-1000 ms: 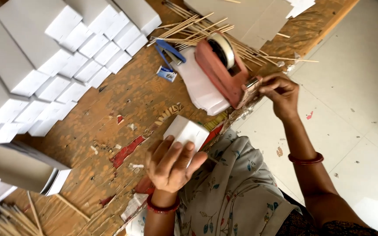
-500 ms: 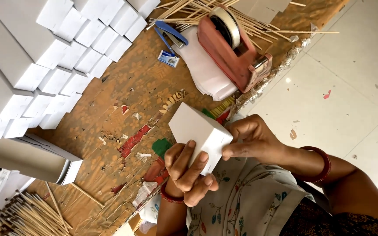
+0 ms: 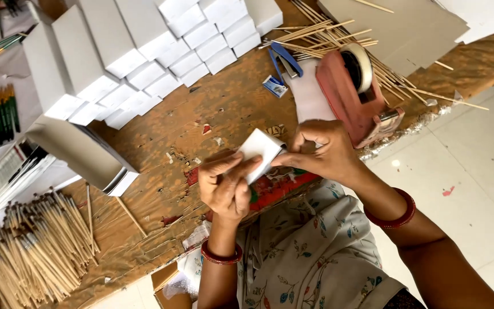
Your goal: The person organizes and packs paintbrushes by hand. The person gathers a bundle of brushes, wraps them in bubble wrap, secures the wrap with tape, and then places the wrapped bundle into a white cardboard box. The person repeats the process of organizing bundles and preparing boxes.
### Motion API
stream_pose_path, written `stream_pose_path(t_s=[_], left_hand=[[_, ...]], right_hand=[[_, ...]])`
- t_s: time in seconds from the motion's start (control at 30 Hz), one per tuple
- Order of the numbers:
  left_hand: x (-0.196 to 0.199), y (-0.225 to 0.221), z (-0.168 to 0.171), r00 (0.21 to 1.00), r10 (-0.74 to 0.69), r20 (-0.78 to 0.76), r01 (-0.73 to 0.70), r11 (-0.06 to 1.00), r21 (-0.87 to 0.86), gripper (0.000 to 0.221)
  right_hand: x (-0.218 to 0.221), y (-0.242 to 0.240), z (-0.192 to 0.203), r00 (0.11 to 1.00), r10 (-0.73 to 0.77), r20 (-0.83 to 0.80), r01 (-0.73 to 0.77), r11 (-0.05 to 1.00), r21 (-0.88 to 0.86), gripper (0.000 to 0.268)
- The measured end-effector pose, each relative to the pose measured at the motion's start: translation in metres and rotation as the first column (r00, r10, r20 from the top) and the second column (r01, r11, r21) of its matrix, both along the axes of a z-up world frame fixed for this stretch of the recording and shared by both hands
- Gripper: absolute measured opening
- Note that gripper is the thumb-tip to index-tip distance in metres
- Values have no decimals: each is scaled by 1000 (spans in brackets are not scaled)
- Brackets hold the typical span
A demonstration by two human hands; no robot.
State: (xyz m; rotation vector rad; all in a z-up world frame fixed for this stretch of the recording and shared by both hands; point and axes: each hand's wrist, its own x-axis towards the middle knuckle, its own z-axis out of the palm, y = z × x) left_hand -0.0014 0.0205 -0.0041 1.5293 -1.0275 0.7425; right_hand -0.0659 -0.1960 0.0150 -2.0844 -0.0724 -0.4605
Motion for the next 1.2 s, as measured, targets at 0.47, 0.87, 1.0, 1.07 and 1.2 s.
stream_pose_path(t_s=[0.47,0.87,1.0,1.07,1.2], left_hand=[[-10,56,-5,932,179,-314,-11,881,472,56],[-6,45,-44,977,173,-125,-71,814,576,20],[-7,45,-46,972,216,-95,-114,782,612,20],[-8,47,-48,970,222,-103,-114,782,612,20],[-10,48,-44,961,233,-147,-98,788,608,20]], right_hand=[[22,-16,-12,973,162,-164,-231,710,-665,61],[-75,-130,-74,816,-567,111,555,823,121,25],[-65,-129,-72,872,-486,-53,489,866,102,11],[-66,-125,-72,895,-444,39,428,881,202,8],[-82,-105,-64,883,-454,121,346,803,485,8]])
